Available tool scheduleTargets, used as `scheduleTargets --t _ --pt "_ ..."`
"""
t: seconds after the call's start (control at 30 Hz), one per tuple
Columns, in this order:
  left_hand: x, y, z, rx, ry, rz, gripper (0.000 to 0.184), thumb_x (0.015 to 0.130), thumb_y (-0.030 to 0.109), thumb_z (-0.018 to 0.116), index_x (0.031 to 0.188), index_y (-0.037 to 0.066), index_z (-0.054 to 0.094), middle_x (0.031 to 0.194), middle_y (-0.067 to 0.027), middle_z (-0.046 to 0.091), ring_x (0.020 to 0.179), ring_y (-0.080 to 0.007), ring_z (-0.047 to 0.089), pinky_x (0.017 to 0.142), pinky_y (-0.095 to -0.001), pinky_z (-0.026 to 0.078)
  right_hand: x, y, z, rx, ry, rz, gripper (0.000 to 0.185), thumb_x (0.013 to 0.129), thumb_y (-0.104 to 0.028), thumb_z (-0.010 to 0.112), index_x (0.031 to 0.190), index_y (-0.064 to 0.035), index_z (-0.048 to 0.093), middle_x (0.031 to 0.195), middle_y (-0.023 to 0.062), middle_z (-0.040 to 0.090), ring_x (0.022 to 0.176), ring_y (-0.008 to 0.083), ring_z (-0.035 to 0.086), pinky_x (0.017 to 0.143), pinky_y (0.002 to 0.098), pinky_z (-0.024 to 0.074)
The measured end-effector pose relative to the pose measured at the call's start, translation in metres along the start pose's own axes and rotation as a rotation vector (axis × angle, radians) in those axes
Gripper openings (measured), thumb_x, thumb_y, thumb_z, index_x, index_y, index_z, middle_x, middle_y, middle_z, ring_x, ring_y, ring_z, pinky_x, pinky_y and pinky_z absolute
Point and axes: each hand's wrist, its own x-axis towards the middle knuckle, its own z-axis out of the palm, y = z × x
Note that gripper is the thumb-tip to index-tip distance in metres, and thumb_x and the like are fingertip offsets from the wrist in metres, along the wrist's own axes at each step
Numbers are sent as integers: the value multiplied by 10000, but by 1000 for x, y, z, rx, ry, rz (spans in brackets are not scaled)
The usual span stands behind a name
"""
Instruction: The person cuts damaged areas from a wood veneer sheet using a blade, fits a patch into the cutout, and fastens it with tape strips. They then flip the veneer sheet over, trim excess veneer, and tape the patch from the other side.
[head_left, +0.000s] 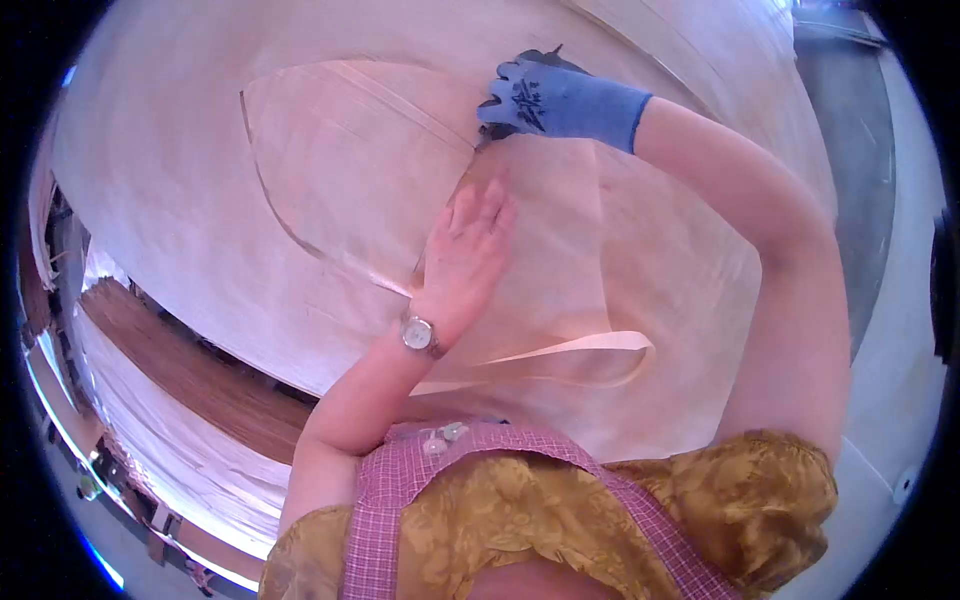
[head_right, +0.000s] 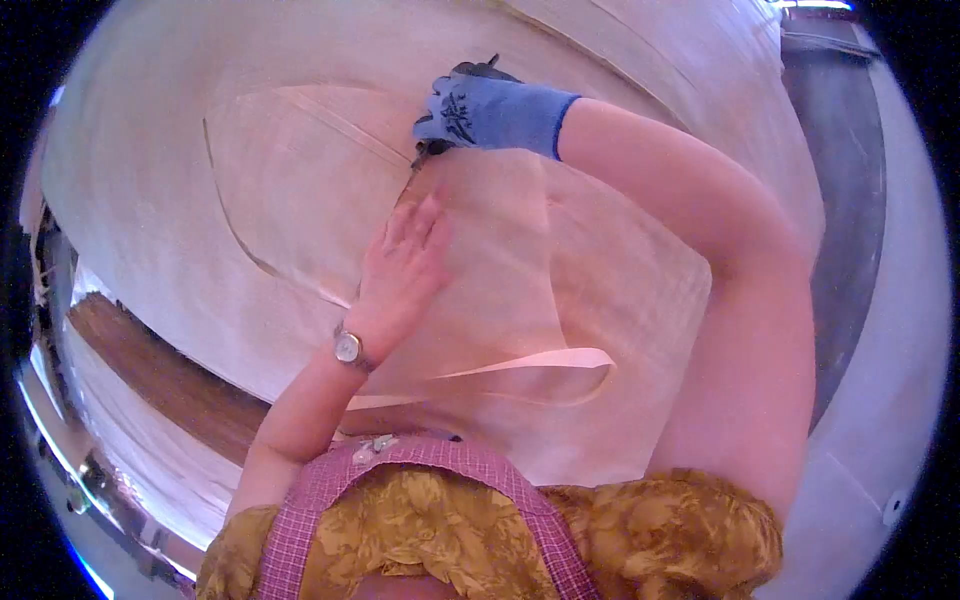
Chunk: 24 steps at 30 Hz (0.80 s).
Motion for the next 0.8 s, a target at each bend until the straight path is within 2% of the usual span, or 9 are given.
scheduleTargets --t 0.07,0.27,0.37,0.47,0.6,0.7,0.73,0.8 --pt "9 2 0 -16 -7 -15 599 764 159 661 1345 74 544 1480 -116 425 1210 -310 479 978 -397 427 -2 -1 8 -6 47 -8 116 881 -253 604 994 -231 590 886 -23 600 887 189 601 767 351 488" --pt "25 5 -22 17 -229 -43 986 560 204 865 1441 105 433 1567 -105 309 1229 -294 450 953 -408 422 -17 18 9 44 60 -4 87 894 -239 594 978 -229 574 909 -22 599 889 193 602 779 351 494" --pt "29 6 -21 40 -273 -51 998 581 210 867 1460 103 406 1574 -117 297 1236 -289 447 955 -412 418 -19 17 13 5 -87 85 106 909 -247 578 1013 -231 581 941 -12 613 905 205 607 784 361 496" --pt "26 11 -35 29 -289 -52 1049 577 220 875 1487 112 365 1583 -109 283 1258 -288 438 955 -411 414 -29 22 6 68 22 49 145 913 -256 576 1054 -228 588 954 0 620 913 214 610 778 357 502" --pt "31 21 -27 140 -386 -89 1082 581 257 875 1507 128 332 1591 -111 267 1289 -298 422 958 -420 409 -48 20 26 -1 -74 201 163 919 -293 577 1062 -220 610 960 5 613 935 219 608 787 366 506" --pt "26 21 -13 123 -345 -71 1101 575 275 887 1509 134 322 1592 -112 259 1303 -324 418 973 -441 416 -75 16 26 46 144 231 171 925 -319 581 1058 -216 616 954 9 608 949 234 603 802 370 505" --pt "23 21 -9 105 -321 -59 1111 564 272 902 1503 132 326 1591 -112 259 1302 -346 425 984 -449 428 -84 15 21 100 254 289 175 931 -328 583 1048 -200 610 943 47 615 918 271 627 772 389 515" --pt "19 21 -7 89 -305 -45 1116 557 273 914 1497 127 330 1590 -113 259 1300 -370 431 1000 -461 436 -92 -8 2 244 83 576 175 936 -320 581 1036 -177 596 940 74 629 891 294 644 727 417 523"
